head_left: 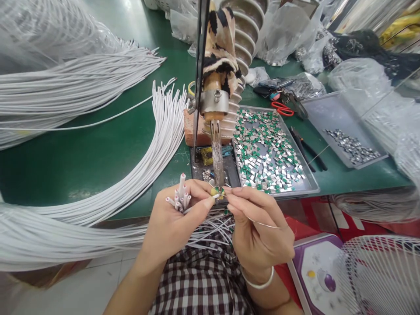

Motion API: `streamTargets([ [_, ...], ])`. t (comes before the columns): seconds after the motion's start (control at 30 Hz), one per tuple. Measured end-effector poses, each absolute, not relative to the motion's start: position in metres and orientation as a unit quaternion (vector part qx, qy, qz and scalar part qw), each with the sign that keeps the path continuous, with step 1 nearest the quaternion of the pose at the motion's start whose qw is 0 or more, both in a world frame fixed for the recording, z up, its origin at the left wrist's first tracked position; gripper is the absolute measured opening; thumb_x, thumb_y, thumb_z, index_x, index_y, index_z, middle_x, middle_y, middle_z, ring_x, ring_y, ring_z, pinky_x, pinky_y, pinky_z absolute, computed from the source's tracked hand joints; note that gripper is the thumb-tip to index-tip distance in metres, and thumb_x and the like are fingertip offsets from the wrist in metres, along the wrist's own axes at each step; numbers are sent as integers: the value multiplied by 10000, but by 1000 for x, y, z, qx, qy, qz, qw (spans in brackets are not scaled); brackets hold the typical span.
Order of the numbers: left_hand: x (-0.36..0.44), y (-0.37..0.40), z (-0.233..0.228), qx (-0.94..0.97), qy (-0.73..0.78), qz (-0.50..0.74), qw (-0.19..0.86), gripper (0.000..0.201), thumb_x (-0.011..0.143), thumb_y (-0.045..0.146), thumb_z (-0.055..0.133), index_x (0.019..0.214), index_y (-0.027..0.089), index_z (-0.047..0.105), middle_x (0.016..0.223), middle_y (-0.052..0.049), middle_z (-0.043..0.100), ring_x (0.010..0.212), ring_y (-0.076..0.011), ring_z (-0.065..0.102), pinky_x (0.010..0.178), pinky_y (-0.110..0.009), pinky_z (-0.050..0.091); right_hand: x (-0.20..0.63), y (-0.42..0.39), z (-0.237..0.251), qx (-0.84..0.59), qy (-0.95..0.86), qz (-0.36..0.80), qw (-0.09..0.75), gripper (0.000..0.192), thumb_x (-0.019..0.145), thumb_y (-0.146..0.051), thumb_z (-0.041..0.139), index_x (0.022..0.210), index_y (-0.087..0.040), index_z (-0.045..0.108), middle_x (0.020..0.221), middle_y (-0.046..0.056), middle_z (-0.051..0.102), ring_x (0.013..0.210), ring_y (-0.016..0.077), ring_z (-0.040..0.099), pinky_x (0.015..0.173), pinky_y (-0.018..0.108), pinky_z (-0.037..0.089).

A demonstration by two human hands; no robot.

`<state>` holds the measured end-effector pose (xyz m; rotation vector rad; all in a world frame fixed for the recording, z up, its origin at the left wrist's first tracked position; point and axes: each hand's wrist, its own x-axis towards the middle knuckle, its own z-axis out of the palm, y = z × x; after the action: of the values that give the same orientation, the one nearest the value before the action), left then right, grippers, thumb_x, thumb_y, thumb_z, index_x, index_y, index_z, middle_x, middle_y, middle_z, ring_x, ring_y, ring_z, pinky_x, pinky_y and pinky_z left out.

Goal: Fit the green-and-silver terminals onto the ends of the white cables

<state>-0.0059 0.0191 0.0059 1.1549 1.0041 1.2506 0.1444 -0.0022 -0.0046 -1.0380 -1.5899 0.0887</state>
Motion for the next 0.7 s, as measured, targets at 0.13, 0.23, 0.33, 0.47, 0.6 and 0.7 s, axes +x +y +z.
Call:
streamTargets([
  [0.13, -9, 18, 2, 484, 410, 526, 567, 197, 825, 73, 681, 696, 222, 692, 783, 51, 743, 737, -94, 673, 686, -179, 514, 146, -4, -5, -434, -682, 71, 584, 276, 898, -46, 644, 1111, -196, 735, 1049, 62, 782, 931, 195, 766, 811, 360, 674],
  [0.23, -10, 17, -1, 482, 416, 521, 567, 191, 821, 75, 680, 692, 216, 690, 789, 38, 746, 730, -105, 677, 665, -191, 515, 148, -5, -8, -423, -670, 119, 599, 249, 913, -83, 623, 1095, -215, 729, 980, 58, 783, 903, 213, 762, 768, 389, 664],
  [0.33, -8, 16, 0, 495, 423, 510, 562, 187, 816, 75, 680, 686, 208, 683, 785, 30, 741, 723, -109, 671, 653, -192, 510, 148, -4, -11, -438, -655, 164, 593, 299, 946, -76, 543, 1144, -229, 707, 840, 26, 760, 800, 187, 735, 735, 374, 635],
  [0.47, -7, 10, 4, 544, 424, 473, 548, 198, 856, 91, 663, 693, 202, 675, 762, 21, 729, 724, -114, 661, 673, -196, 509, 144, -3, -9, -463, -631, 208, 587, 271, 912, -46, 579, 1076, -218, 708, 870, 29, 742, 832, 171, 694, 785, 360, 595],
  [0.6, -12, -4, -4, 564, 427, 415, 571, 251, 980, 249, 581, 789, 195, 734, 853, -26, 753, 589, -100, 625, 579, -216, 504, 147, -8, -7, -442, -575, 273, 632, 218, 855, -20, 627, 887, -225, 693, 799, 13, 711, 790, 176, 683, 725, 349, 591],
  [0.7, -14, -14, -17, 445, 501, 487, 560, 353, 1004, 402, 551, 794, 189, 739, 793, -55, 744, 644, -149, 673, 568, -235, 532, 158, -15, -6, -435, -561, 228, 666, 146, 881, -87, 612, 895, -220, 672, 780, 14, 656, 798, 189, 653, 764, 392, 580],
])
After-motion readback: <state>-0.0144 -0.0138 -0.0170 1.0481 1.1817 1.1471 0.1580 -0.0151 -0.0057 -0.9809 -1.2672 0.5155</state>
